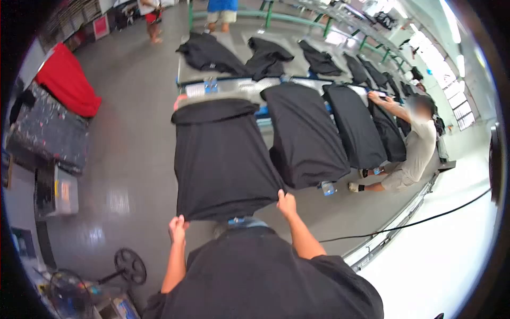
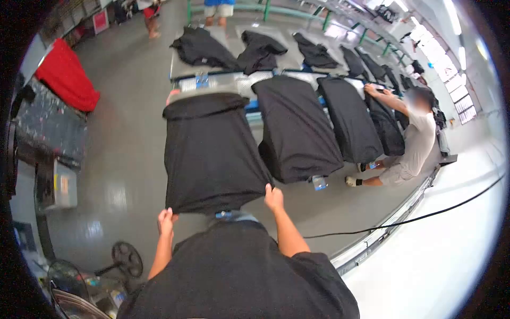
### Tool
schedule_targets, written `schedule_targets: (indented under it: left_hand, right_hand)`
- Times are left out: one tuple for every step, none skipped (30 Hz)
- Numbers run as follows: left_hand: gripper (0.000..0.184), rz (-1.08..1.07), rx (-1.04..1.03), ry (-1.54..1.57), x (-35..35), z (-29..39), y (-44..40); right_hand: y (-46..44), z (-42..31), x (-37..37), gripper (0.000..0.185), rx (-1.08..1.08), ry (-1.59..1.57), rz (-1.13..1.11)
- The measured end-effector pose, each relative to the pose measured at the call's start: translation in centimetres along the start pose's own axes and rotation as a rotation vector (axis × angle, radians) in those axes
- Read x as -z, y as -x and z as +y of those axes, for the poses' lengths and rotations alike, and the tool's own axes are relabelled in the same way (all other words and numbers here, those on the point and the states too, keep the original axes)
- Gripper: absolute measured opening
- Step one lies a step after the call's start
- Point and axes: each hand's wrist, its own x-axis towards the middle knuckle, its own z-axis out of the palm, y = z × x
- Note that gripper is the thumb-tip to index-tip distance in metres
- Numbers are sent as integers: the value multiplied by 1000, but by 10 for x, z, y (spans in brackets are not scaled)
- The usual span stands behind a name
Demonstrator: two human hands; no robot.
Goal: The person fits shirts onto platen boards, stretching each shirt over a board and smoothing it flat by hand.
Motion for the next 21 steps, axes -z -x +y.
schedule_targets:
  left_hand:
    - [30,4,22,30,-4,2,0]
    - [30,16,57,51,-4,4,4]
    - [30,14,52,46,-3,3,7]
    - [30,18,73,78,-1,1,9]
    - [30,21,95,110,0,-1,10]
    - [30,15,98,121,-1,-1,15]
    - [30,11,98,118,-2,-3,17]
    - [30,19,109,135,-3,-5,18]
    - [30,29,123,151,-3,-6,18]
    - [30,-1,135,157,-1,-8,17]
    - [30,9,153,150,-1,-12,17]
    - [28,38,160,80,-2,-16,14]
    - [27,73,171,8,-2,-16,12]
    - [23,73,183,-50,0,-16,8]
    - [25,141,196,-28,-5,2,10]
    - [30,160,217,47,-1,11,7]
    - [31,226,227,74,0,24,0]
    - [33,287,227,102,1,37,-11]
    - [32,308,204,56,4,48,-23]
    - [33,316,172,14,3,59,-41]
    - [32,289,168,-13,3,72,-60]
  right_hand:
    - [-11,25,-23,68,24,42,70]
    - [-11,18,-16,68,25,33,86]
    - [-2,11,-8,67,16,-9,61]
    - [4,8,-5,65,9,-50,32]
    - [6,6,-3,65,8,-55,31]
    - [6,7,1,63,-58,-71,-36]
    - [7,2,7,63,-126,-86,-104]
    - [10,-3,12,63,-152,-95,-123]
    - [7,-1,7,63,-156,-94,-126]
    - [5,10,-5,60,-109,-79,-63]
    - [5,23,-13,58,-62,-62,-6]
    - [6,28,-12,58,-71,-54,-28]
    - [3,27,-8,54,-76,-26,-64]
    - [1,26,-6,51,-82,2,-112]
    - [4,2,11,42,52,94,-8]
    - [0,-15,25,38,26,75,-11]
    - [-10,-16,30,37,41,-5,-20]
    - [-24,-6,29,36,34,-78,-64]
    - [-34,-38,46,34,16,-130,-107]
    - [-46,-63,53,33,8,-154,-94]
    - [-66,-72,51,33,35,-210,-104]
